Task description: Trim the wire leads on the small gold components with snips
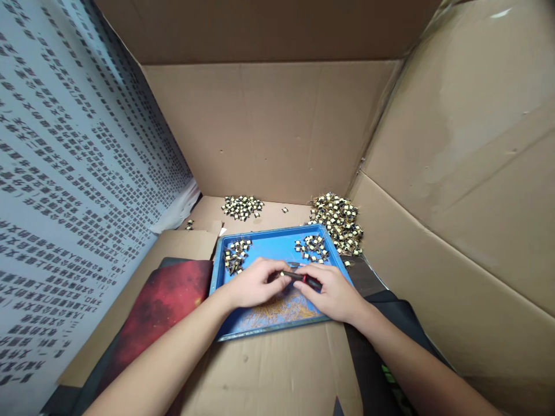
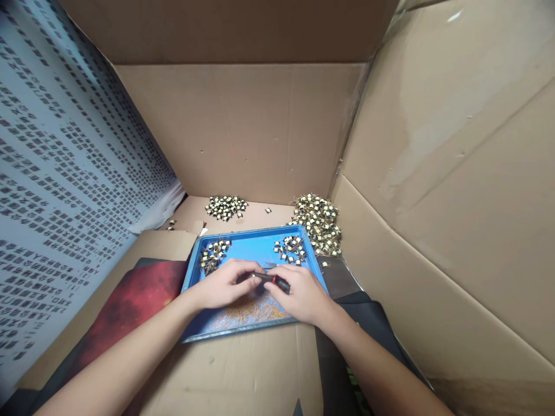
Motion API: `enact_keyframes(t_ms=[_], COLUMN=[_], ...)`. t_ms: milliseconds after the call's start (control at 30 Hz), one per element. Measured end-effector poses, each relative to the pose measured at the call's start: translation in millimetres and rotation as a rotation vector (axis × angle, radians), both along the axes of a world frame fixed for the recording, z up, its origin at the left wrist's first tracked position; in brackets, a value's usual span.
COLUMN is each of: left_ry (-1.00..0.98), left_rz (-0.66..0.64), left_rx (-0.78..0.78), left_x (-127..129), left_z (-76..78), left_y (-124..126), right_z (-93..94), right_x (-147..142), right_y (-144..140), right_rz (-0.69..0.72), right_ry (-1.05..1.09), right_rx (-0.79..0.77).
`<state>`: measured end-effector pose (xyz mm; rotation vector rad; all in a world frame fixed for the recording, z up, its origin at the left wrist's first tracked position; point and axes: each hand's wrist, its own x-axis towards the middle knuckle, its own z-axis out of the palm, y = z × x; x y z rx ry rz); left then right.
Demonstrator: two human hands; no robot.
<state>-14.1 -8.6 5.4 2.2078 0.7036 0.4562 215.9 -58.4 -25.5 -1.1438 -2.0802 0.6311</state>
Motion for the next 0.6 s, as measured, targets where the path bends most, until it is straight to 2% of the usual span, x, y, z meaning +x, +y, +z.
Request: enact_keyframes(t_ms=[133, 400, 600], left_ry=[0.086, 0.112, 0.038], left_rz=[-0.085, -0.055, -0.071], left_rx=[0.082, 0.076, 0.088], left_x=[3.6, 3.3, 2.9], left_z=[-3.5, -3.6, 1.2], left_y=[-0.9, -1.7, -2.9], right_z=[-0.5, -0.4, 2.1], right_x=[-0.3, 0.3, -0.5], right_y=[-1.7, -2.7, -3.9], right_rz=[0.020, 0.044, -0.001], right_ry=[-0.046, -0.037, 0.090], right_rx=[-0.018, 0.004, 0.057])
